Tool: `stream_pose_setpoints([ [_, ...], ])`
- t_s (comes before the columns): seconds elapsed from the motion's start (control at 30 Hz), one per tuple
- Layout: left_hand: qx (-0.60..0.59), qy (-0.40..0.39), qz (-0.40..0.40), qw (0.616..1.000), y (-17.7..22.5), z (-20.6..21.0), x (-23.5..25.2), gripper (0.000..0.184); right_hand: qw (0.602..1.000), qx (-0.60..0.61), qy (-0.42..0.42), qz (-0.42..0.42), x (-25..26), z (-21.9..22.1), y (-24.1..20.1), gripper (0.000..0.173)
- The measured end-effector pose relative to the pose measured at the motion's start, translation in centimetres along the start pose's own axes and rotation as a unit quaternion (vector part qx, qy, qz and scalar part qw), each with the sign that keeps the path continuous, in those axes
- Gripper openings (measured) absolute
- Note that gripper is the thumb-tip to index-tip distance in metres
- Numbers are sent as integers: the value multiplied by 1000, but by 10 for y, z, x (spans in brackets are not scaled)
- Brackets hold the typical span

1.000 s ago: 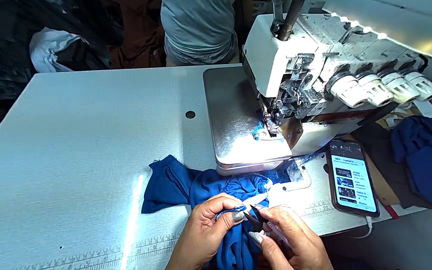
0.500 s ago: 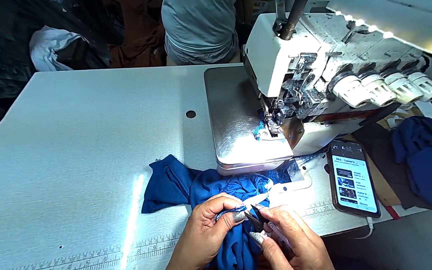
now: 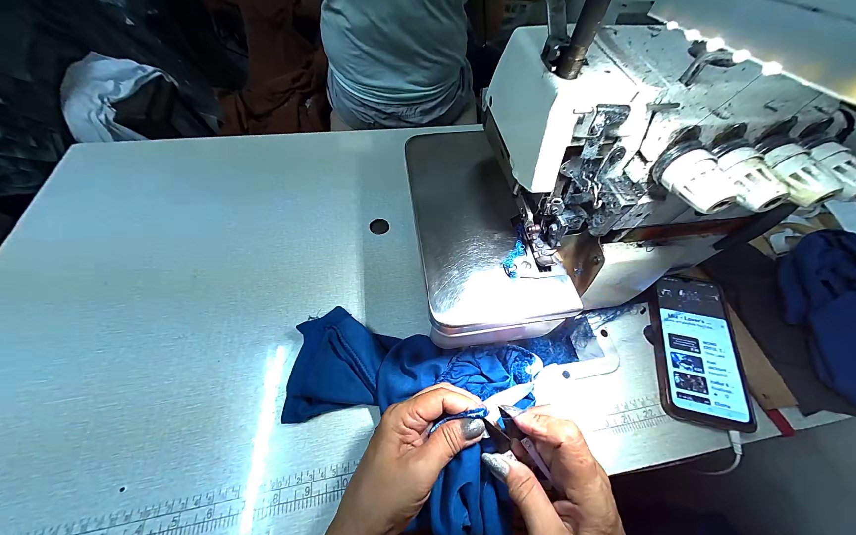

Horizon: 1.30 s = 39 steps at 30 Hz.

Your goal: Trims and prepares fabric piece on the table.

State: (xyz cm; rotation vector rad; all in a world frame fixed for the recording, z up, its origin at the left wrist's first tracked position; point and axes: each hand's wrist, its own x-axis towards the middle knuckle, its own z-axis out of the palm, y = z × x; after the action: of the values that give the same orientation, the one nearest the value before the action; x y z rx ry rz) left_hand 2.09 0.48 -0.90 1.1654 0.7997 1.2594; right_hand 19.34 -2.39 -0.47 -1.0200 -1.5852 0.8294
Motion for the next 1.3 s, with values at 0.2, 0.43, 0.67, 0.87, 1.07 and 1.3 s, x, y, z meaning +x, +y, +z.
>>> stream_pose_setpoints([
  [0.2,12,-6,4,1000,0,0,0,10,994,85,59,31,5,-2,-7,35],
  [0.43,29,14,-2,999,2,4,1,10,998,-36,-23,52,23,-32,-23,30],
  [0.67,56,23,8,998,1,4,1,9,985,-151,-80,25,21,-30,-32,26],
  [0.87,48,28,9,998,2,4,0,8,982,-165,-89,26,20,-30,-34,27],
  [1.07,46,23,11,999,1,5,0,8,981,-170,-88,21,20,-30,-33,28],
  [1.3,46,25,8,999,1,4,0,8,979,-180,-91,29,20,-30,-35,28],
])
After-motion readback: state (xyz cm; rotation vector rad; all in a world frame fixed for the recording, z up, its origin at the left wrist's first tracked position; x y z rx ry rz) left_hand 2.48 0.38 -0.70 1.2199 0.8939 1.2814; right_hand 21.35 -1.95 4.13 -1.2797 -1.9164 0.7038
